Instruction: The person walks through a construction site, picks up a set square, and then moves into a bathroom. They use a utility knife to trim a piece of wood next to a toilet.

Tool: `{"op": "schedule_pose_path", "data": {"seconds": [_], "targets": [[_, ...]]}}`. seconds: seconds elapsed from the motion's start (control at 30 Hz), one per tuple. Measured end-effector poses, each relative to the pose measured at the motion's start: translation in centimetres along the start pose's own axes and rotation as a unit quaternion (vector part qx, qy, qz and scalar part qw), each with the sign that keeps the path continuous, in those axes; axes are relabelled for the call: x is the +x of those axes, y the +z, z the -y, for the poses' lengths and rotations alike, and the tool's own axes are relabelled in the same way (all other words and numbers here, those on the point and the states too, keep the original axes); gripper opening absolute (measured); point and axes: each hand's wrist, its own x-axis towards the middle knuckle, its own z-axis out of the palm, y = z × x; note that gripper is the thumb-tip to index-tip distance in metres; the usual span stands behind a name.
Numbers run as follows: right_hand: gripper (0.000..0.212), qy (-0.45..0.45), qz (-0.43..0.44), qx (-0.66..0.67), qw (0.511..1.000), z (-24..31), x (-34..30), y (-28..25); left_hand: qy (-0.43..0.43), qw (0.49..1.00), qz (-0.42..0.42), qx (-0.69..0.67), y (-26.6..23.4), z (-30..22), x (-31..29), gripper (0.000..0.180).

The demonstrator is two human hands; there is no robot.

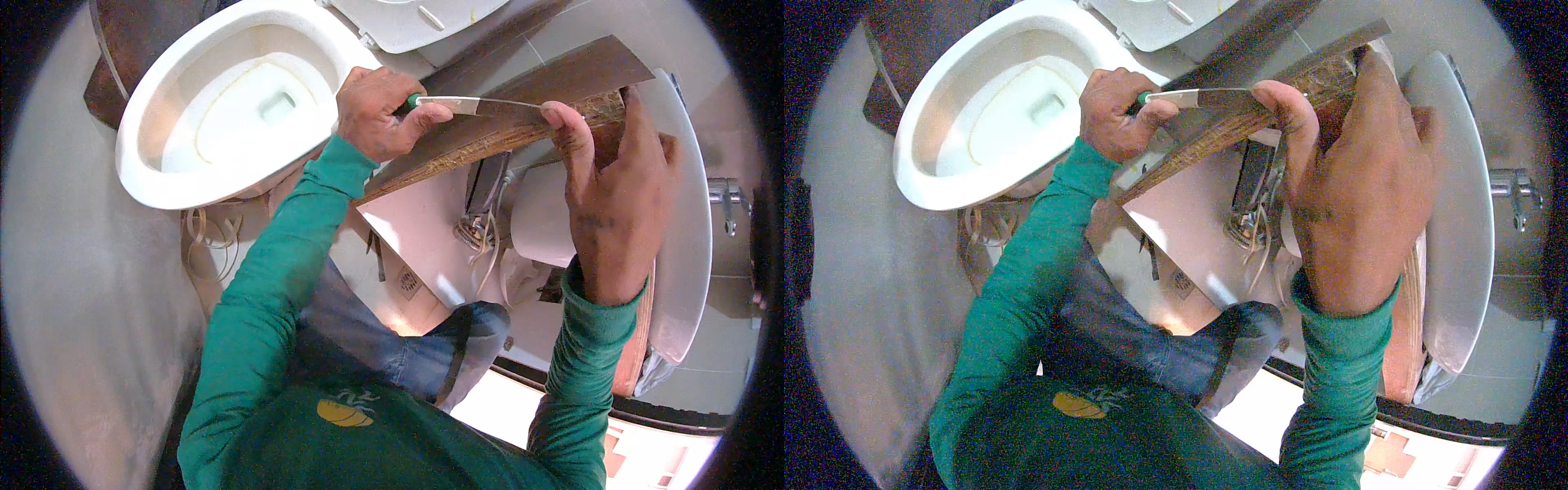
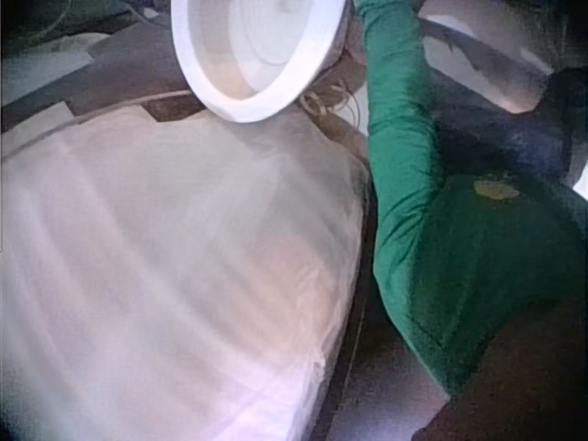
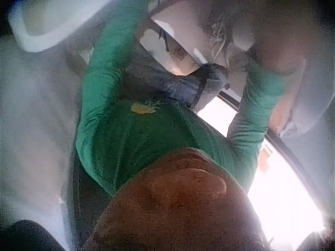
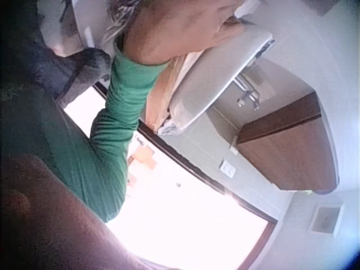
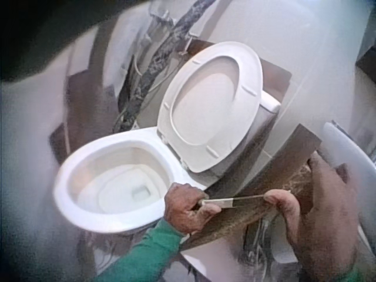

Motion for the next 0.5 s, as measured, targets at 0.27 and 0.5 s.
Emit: {"op": "schedule_pose_path", "data": {"seconds": [0.27, 0.5], "targets": [[0.053, -0.024, -0.004, -0.037, 0.999, 0.0, 0.4, -0.1, -0.056, 0.996, -0.060, -0.025, 2.0, -2.2, -1.8, 0.051], [0.057, -0.010, 0.010, -0.029, 0.999, 0.0, 0.3, -0.7, -0.008, 1.000, -0.025, -0.002, 0.8, -1.1, -0.8, 0.053]]}}
